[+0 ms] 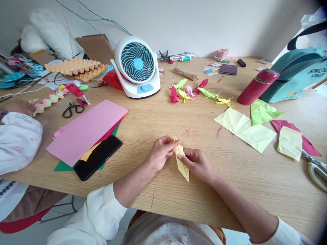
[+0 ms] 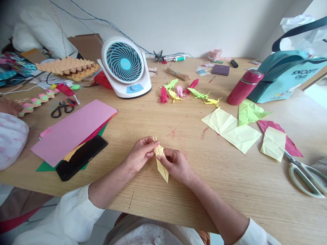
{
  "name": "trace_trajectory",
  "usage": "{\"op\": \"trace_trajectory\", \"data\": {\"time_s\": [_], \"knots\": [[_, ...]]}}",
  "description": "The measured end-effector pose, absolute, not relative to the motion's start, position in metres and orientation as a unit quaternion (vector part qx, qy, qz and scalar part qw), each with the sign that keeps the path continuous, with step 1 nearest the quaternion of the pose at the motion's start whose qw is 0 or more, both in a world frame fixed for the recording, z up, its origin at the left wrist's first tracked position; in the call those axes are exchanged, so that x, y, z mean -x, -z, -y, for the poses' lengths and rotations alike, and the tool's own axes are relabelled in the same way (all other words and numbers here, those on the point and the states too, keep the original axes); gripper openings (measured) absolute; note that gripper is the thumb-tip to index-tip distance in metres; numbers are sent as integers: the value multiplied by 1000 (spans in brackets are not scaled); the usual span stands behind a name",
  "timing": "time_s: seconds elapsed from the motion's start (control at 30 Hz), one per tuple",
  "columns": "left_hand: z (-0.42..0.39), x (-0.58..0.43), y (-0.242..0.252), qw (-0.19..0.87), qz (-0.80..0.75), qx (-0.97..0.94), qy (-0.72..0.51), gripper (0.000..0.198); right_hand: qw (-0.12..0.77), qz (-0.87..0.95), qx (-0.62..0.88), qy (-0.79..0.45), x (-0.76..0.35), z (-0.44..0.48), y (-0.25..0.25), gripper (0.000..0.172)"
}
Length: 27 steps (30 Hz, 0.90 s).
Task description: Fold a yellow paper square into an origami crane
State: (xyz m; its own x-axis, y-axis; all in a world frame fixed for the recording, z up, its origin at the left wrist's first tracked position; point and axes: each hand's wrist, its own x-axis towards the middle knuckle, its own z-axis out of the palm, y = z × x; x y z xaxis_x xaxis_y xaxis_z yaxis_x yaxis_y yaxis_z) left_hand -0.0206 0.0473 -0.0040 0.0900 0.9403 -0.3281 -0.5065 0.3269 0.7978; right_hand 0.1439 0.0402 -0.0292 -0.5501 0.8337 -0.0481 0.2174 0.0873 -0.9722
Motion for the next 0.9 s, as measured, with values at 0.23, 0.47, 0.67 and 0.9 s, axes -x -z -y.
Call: {"op": "trace_trajectory", "data": {"time_s": [0.23, 0.47, 0.67, 0.9], "knots": [[-48, 20, 6, 698, -423, -233, -528, 47, 273, 694, 386, -543, -144, -40, 31, 41], [-48, 24, 3, 721, -412, -210, -516, 47, 270, 694, 388, -543, -145, -39, 29, 42], [-49, 26, 1, 731, -401, -220, -507, 48, 273, 693, 388, -543, -145, -39, 30, 43], [-49, 25, 4, 688, -403, -267, -542, 48, 270, 692, 381, -551, -145, -39, 32, 41]]}}
